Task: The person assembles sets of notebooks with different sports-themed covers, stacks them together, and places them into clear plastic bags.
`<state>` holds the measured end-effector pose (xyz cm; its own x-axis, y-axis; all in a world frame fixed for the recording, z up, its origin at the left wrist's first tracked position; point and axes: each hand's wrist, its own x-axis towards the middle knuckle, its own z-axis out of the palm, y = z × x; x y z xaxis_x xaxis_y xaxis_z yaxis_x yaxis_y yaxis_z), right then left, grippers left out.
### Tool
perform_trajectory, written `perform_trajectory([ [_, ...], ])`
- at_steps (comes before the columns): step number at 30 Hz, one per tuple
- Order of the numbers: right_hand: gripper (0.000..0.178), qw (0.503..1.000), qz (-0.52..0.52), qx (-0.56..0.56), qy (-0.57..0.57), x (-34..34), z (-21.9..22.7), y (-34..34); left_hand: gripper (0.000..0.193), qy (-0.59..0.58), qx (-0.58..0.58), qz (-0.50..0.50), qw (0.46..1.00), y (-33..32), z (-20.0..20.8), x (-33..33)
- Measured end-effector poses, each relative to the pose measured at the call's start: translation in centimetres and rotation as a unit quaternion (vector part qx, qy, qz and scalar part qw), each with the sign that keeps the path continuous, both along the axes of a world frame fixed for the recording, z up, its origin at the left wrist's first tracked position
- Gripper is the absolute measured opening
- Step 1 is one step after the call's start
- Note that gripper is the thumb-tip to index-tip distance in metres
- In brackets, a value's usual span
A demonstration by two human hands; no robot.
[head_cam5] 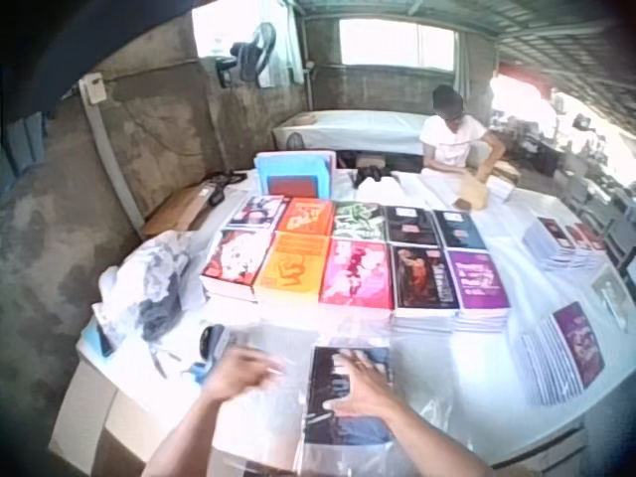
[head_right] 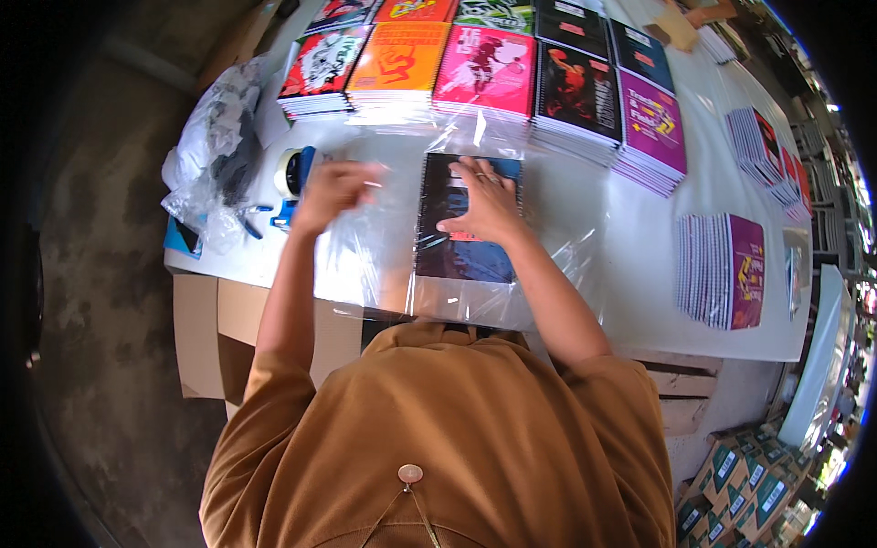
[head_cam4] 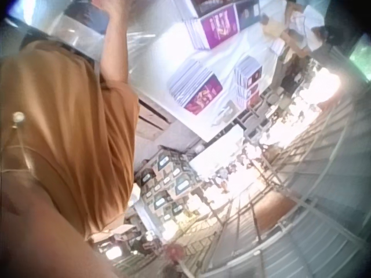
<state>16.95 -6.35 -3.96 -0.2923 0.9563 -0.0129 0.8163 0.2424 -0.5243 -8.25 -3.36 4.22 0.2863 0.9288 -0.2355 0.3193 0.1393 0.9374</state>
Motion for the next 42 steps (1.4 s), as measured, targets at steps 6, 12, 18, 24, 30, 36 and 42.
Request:
perform_trajectory([
  [6, 0.113, 0.999, -0.018, -0.038, -0.002, -0.7, 1.4, 0.0, 0.069, 0.560, 0.111, -0.204, 0.795, 3.4, -4.2, 9.1],
  [12, 0.113, 0.998, -0.005, 0.050, 0.041, -0.9, 0.1, -0.8, 0.067, 0.542, 0.136, -0.199, 0.805, 7.9, -8.6, -0.5],
  [18, 0.080, 0.753, -0.203, -0.203, 0.592, 4.1, 0.0, -1.7, 0.081, 0.134, 0.041, -0.063, 0.988, -0.5, -8.9, 7.0],
  [24, 0.077, 0.799, -0.067, 0.145, 0.580, 0.3, 7.4, -5.3, 0.072, -0.326, 0.089, 0.101, 0.936, -4.3, -3.1, 6.0],
  [30, 0.049, 0.829, -0.128, 0.180, 0.513, 3.2, 5.9, -2.4, 0.026, -0.126, 0.261, 0.088, 0.953, -2.8, 1.0, 5.8],
  [36, 0.054, 0.794, -0.072, 0.281, 0.534, 5.2, 9.2, -1.8, 0.024, -0.137, 0.428, 0.086, 0.889, -2.0, 9.7, 5.7],
  [42, 0.124, 0.792, -0.050, 0.134, 0.593, 6.0, 6.0, -3.3, 0.032, 0.254, 0.598, -0.021, 0.760, -0.6, 11.1, 1.7],
])
